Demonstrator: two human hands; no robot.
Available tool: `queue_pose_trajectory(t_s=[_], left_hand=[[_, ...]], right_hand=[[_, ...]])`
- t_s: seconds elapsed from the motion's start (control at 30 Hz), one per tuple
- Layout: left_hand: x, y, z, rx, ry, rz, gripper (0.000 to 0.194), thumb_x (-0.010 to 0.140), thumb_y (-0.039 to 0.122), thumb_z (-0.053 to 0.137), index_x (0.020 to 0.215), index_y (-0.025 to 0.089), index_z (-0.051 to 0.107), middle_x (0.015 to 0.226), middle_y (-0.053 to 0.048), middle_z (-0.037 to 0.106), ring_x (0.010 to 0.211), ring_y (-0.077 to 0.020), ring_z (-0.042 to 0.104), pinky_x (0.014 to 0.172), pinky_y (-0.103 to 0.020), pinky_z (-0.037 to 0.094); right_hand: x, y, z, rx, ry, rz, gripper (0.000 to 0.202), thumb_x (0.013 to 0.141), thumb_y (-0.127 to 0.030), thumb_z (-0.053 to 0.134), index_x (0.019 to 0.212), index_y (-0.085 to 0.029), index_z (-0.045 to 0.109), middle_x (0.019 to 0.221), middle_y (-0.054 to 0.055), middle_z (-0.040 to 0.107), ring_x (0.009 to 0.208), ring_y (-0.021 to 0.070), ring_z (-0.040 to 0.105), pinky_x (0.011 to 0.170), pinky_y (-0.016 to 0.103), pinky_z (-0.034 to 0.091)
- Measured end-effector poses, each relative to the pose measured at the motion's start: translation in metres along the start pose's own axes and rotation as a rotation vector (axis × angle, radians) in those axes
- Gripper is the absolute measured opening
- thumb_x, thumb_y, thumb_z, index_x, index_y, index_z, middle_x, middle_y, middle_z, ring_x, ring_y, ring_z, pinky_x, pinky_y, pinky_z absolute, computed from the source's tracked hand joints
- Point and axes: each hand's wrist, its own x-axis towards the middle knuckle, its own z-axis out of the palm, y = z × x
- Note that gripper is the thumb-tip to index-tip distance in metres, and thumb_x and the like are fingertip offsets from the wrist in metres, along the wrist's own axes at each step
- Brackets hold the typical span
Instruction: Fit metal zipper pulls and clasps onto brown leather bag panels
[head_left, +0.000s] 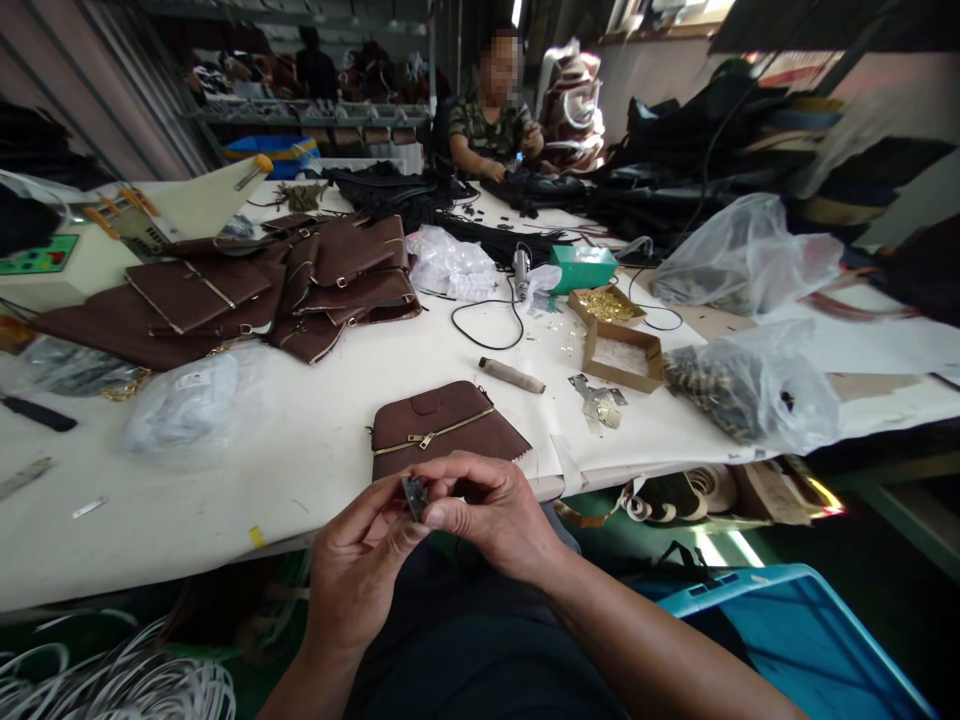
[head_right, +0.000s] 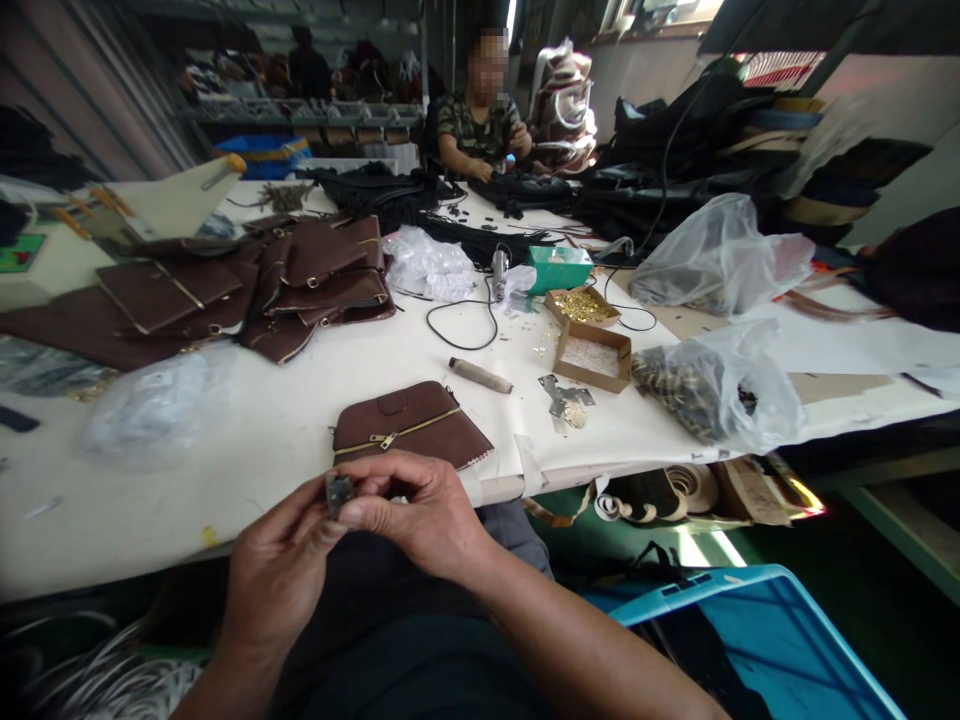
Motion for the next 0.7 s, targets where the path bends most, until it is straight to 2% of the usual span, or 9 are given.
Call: queue_pose_trajectory(t_s=[0.23, 0.4, 0.47, 0.57, 0.7], left_hand=[[-0.002, 0.0, -0.005, -0.045, -0.024, 0.016, 0.044, 0.079, 0.036, 0.094, 0.119, 0.022, 0.082, 0.111, -0.01, 0.085, 0.102, -0.0305, 0.082, 0.095, -0.041, 0.067], [0.002, -0.001, -0.007, -0.075, 0.037, 0.001, 0.043, 0.077, 0.031, 0.096, 0.115, 0.022, 0.08, 0.111, -0.008, 0.084, 0.103, -0.0245, 0.081, 0.092, -0.031, 0.065], [0.003, -0.001, -0.006, -0.098, 0.058, -0.009, 0.04, 0.076, 0.03, 0.096, 0.11, 0.021, 0.078, 0.105, -0.007, 0.084, 0.097, -0.0222, 0.081, 0.088, -0.029, 0.065], [0.004, -0.001, -0.004, -0.109, 0.048, -0.044, 0.038, 0.077, 0.033, 0.096, 0.108, 0.02, 0.077, 0.1, -0.007, 0.084, 0.094, -0.0223, 0.08, 0.084, -0.03, 0.066], [0.002, 0.002, -0.002, -0.11, 0.02, -0.105, 0.035, 0.09, 0.041, 0.083, 0.115, 0.018, 0.077, 0.113, -0.011, 0.082, 0.094, -0.0239, 0.079, 0.077, -0.032, 0.066]], right_hand=[[-0.001, 0.002, 0.005, 0.036, -0.001, -0.001, 0.036, 0.081, -0.042, 0.093, 0.113, -0.027, 0.086, 0.085, 0.001, 0.069, 0.083, 0.018, 0.063, 0.081, 0.032, 0.053], [-0.006, 0.009, 0.008, 0.186, -0.017, -0.029, 0.056, 0.079, -0.035, 0.095, 0.132, -0.034, 0.077, 0.088, -0.002, 0.068, 0.083, 0.0162, 0.064, 0.083, 0.033, 0.055], [-0.009, 0.01, 0.008, 0.108, -0.001, -0.06, 0.05, 0.08, -0.032, 0.095, 0.127, -0.033, 0.079, 0.091, -0.001, 0.071, 0.087, 0.0171, 0.066, 0.085, 0.033, 0.056], [-0.01, 0.01, 0.008, -0.015, 0.054, -0.074, 0.029, 0.084, -0.034, 0.092, 0.111, -0.027, 0.085, 0.09, 0.002, 0.073, 0.085, 0.018, 0.067, 0.083, 0.033, 0.057], [-0.004, 0.014, 0.006, 0.222, 0.08, 0.078, 0.028, 0.085, -0.04, 0.09, 0.106, -0.023, 0.083, 0.08, 0.001, 0.074, 0.071, 0.0168, 0.07, 0.072, 0.033, 0.059]])
